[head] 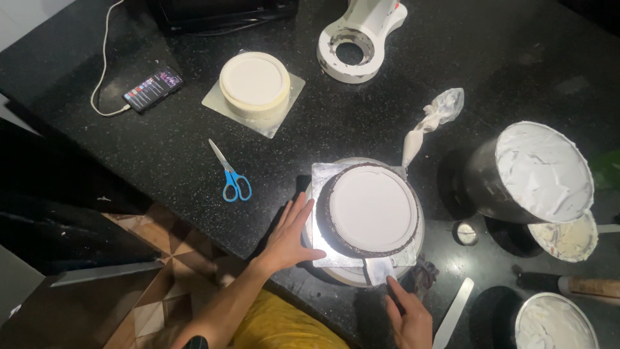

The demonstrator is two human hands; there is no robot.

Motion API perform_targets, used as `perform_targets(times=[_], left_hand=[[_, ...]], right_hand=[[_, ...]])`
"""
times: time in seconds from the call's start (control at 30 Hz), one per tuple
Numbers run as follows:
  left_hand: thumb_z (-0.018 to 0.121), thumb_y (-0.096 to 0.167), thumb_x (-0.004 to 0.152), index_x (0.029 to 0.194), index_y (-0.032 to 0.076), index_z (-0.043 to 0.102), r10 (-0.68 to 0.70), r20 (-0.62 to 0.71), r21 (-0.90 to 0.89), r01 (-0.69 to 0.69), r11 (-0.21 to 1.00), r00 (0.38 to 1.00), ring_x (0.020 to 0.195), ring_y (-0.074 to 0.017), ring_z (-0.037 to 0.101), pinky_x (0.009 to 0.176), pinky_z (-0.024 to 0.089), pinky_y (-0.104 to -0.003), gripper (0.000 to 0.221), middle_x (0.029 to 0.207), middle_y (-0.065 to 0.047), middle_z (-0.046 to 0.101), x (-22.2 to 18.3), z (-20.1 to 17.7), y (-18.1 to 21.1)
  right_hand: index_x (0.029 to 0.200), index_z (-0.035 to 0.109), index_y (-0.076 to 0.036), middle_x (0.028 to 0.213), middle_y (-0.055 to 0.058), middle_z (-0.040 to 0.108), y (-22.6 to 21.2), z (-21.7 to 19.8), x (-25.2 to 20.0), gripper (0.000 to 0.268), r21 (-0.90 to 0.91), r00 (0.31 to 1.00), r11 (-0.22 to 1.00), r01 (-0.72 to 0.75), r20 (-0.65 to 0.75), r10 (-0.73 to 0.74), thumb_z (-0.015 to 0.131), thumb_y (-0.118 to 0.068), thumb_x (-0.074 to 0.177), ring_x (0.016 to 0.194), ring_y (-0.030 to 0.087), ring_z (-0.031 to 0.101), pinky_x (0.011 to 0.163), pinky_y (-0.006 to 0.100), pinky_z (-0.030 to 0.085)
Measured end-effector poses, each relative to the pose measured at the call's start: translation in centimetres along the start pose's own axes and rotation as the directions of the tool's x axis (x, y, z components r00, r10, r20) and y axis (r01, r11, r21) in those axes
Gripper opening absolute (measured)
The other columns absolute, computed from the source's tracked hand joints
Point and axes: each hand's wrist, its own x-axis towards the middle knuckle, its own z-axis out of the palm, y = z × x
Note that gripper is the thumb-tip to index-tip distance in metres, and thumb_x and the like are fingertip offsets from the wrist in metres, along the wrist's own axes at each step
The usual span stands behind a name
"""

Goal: The person smooths white frosting on the side of a cake set on a turntable, holding a bench scraper against the cake while rotating the turntable, and wipes the scraper on a cloth between passes. At the end the person carries the frosted cake on its board to a stainless steel table where another cake is placed.

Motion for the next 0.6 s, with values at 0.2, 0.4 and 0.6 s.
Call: perform_targets(times=[0.2,0.4,0.6], left_hand=[[0.094,0.037,0.059,0.16,0.014,0.023,0.014,-0.008,0.013,-0.014,1.0,1.0,0.157,-0.0399,0.007,0.124,0.023,-0.049,0.126,0.171,-0.013,0.009,0.1,0.0,-0.2],[0.094,0.04,0.06,0.16,0.014,0.023,0.015,-0.015,0.05,-0.015,0.999,1.0,0.157,-0.0402,0.008,0.123,0.023,-0.048,0.125,0.171,-0.013,0.01,0.1,0.4,-0.6],[0.094,0.042,0.06,0.16,0.015,0.022,0.011,-0.031,0.067,-0.009,0.998,0.999,0.157,-0.0407,0.008,0.123,0.022,-0.048,0.126,0.171,-0.013,0.009,0.3,0.8,-1.1]], right_hand=[[0.128,0.071,-0.021,0.074,0.014,0.064,0.8,0.8,0.1,0.048,-0.032,0.995,0.995,0.092,-0.033,-0.093,0.077,-0.009,0.082,0.063,0.024,0.065,0.065,0.034,0.054],[0.13,0.07,-0.022,0.077,0.013,0.065,1.9,0.6,0.0,0.05,-0.051,0.987,0.987,0.154,-0.025,-0.156,0.077,-0.012,0.082,0.068,0.028,0.067,0.068,0.037,0.055],[0.13,0.069,-0.023,0.082,0.013,0.068,6.0,0.9,-2.1,0.054,-0.041,0.986,0.985,0.166,-0.008,-0.167,0.078,-0.011,0.079,0.074,0.029,0.07,0.07,0.037,0.056]])
